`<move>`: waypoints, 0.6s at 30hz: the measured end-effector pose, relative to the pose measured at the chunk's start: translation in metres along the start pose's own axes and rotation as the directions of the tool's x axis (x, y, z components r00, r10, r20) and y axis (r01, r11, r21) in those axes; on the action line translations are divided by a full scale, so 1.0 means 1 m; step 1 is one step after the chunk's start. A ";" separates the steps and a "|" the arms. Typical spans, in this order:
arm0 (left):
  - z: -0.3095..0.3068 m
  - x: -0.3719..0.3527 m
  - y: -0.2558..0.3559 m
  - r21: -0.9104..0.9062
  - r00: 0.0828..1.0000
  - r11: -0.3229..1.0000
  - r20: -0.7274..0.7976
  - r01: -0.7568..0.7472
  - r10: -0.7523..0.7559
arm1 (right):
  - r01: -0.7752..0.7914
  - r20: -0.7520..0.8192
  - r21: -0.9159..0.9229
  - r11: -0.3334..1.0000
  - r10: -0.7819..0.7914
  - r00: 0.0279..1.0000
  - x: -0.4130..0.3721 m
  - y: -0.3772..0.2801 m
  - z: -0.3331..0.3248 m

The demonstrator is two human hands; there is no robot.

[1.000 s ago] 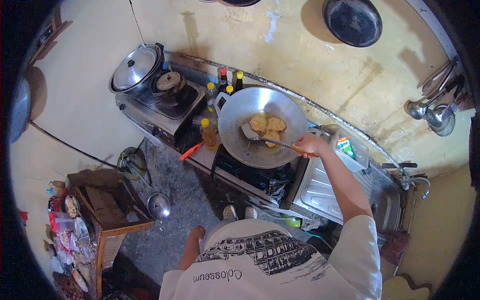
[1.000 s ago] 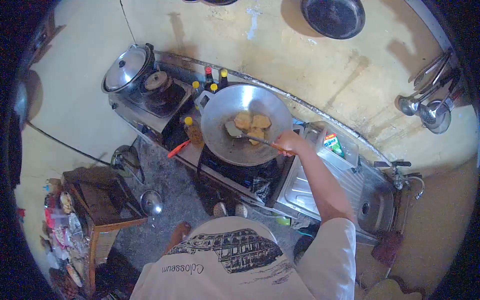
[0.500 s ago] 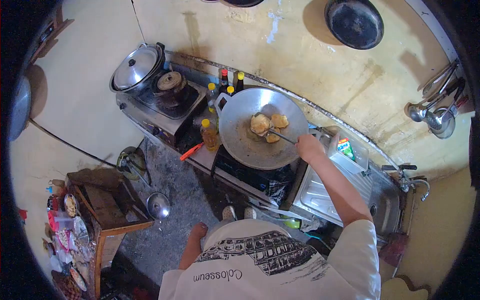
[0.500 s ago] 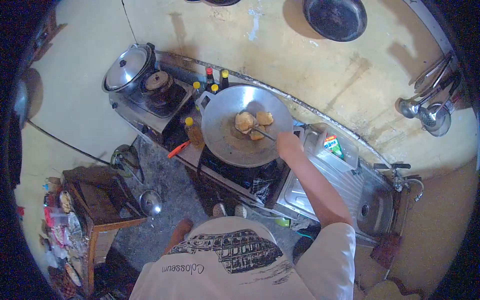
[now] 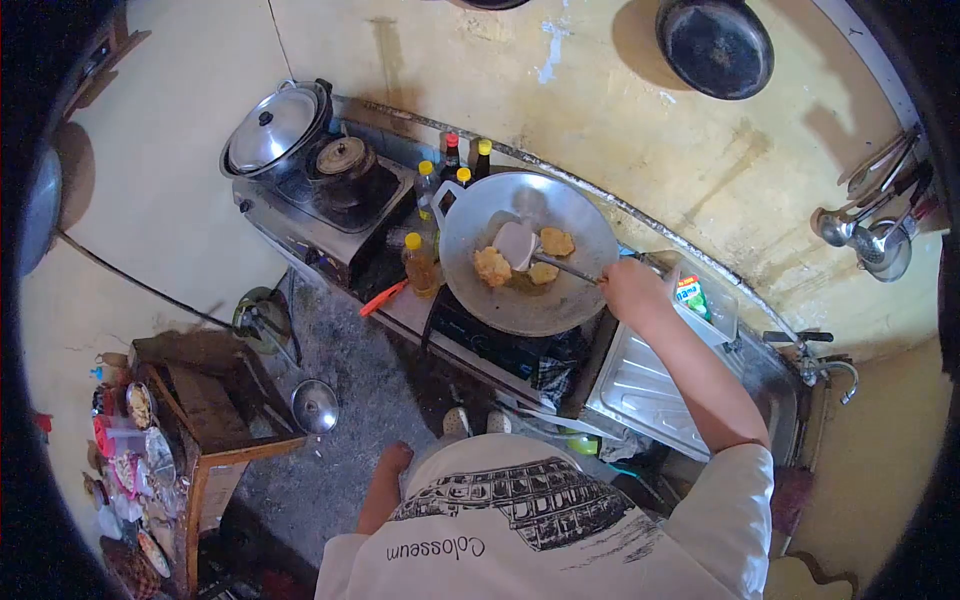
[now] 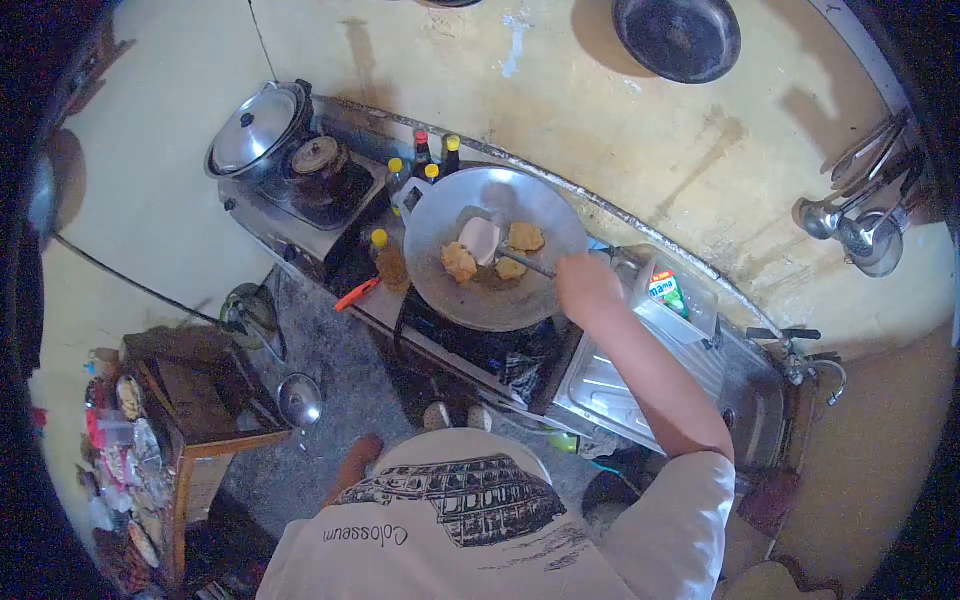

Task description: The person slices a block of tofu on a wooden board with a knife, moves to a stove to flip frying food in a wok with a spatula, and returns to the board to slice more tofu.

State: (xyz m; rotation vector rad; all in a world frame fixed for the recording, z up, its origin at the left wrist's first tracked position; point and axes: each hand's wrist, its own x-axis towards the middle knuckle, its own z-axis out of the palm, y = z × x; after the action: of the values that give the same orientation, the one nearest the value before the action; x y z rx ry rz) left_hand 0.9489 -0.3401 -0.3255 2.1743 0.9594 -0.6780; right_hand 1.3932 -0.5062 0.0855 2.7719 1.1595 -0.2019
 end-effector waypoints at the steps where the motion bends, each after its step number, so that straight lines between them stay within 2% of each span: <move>1: 0.007 0.008 -0.006 -0.018 1.000 1.000 0.025 0.019 -0.018 | 0.028 -0.034 -0.007 1.000 -0.028 0.999 -0.005 -0.002 -0.004; 5: 0.027 0.027 -0.025 -0.005 0.998 1.000 0.062 -0.022 0.022 | 0.016 0.016 0.011 1.000 -0.016 1.000 -0.014 -0.010 -0.011; 8: 0.048 0.044 -0.053 0.063 0.965 0.963 0.016 -0.262 0.261 | 0.006 0.027 -0.023 1.000 -0.006 1.000 -0.019 -0.015 -0.012; 11: 0.020 0.019 -0.020 -0.117 0.997 0.990 -0.010 0.075 -0.076 | -0.020 0.034 -0.050 0.999 0.022 0.999 -0.007 -0.008 0.010; 14: 0.038 0.038 -0.043 0.006 0.997 0.998 0.039 -0.068 0.067 | -0.067 0.038 -0.053 0.996 0.069 0.997 0.005 0.003 0.028; 18: 0.047 0.041 -0.047 -0.008 0.997 0.998 0.052 0.056 -0.055 | -0.121 0.041 -0.021 0.992 0.122 0.992 0.019 0.010 0.051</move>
State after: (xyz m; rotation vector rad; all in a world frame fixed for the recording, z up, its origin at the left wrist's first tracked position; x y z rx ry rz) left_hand 0.9284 -0.3324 -0.4001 2.1184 0.9975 -0.7504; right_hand 1.4098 -0.5083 0.0329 2.7966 0.9740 -0.2343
